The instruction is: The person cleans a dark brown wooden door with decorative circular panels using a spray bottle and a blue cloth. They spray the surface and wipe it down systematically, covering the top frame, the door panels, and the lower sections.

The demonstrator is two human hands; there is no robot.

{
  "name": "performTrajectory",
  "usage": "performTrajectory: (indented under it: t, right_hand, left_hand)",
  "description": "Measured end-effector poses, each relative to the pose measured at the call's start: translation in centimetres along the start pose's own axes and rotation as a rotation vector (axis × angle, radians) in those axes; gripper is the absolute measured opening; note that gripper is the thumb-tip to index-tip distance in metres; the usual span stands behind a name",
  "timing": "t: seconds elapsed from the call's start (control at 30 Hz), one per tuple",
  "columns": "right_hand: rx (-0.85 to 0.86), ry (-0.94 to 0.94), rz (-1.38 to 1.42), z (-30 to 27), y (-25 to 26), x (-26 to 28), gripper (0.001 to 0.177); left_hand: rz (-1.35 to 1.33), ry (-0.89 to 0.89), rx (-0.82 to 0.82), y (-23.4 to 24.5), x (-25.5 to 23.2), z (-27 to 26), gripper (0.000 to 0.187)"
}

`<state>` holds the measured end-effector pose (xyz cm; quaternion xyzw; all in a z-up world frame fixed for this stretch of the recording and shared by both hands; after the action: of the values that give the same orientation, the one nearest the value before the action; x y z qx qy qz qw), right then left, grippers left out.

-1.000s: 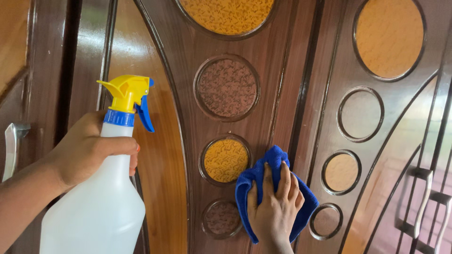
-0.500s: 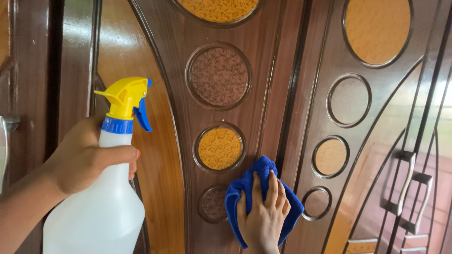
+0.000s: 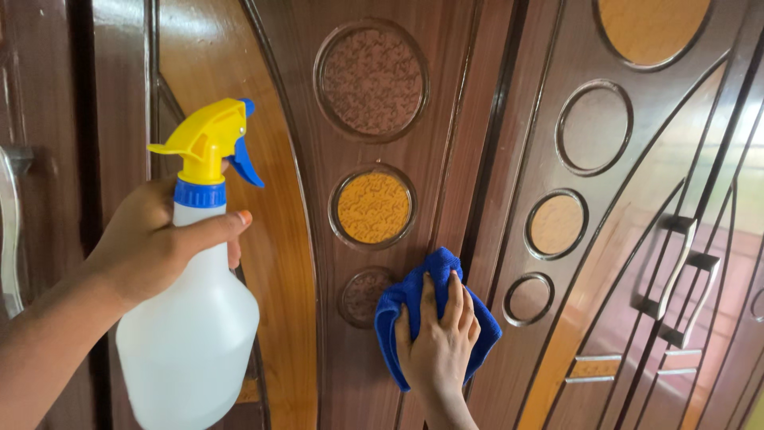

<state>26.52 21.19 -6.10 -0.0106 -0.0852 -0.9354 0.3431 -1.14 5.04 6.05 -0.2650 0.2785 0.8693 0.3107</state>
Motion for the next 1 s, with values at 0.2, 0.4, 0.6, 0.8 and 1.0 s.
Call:
performTrajectory:
  t: [0.2, 0.4, 0.6, 0.8, 1.0]
  right_hand:
    - [0.065, -0.022, 0.016, -1.2, -0.2, -0.4, 0.064]
    - [0.109, -0.029, 0.043, -3.0, -0.5, -0.7, 0.066]
    - [0.185, -0.056, 0.034, -5.3, -0.8, -0.8, 0.069]
    - [0.173, -0.034, 0.16, -7.5, -1.1, -1.3, 0.066]
    - [0.23, -0.059, 0.208, -10.6, -2.3, -1.9, 0.066]
  left_hand:
    - [-0.179, 0.067, -0.027, -0.3, 2.3, -0.4, 0.068]
    - [-0.514, 0.059, -0.031, -0.6, 5.4, -0.4, 0.078]
    - [-0.401, 0.031, -0.094, -0.6, 4.3, -2.1, 0.068]
    - [-0.415, 0.011, -0.053, -1.3, 4.2, -3.4, 0.066]
    - [-0.37, -0.015, -0.036, -1.3, 4.1, -4.4, 0.059]
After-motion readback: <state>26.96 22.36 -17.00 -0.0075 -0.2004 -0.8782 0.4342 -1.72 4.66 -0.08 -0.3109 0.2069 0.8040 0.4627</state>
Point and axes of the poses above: each hand's wrist, its own z-axis towards the middle knuckle, its own y-axis out of the back of the hand, x = y × z, the point moved 9 cm from there along z, towards the middle knuckle, and after that the axes turned 5 degrees about z, right-handed, at the moved point
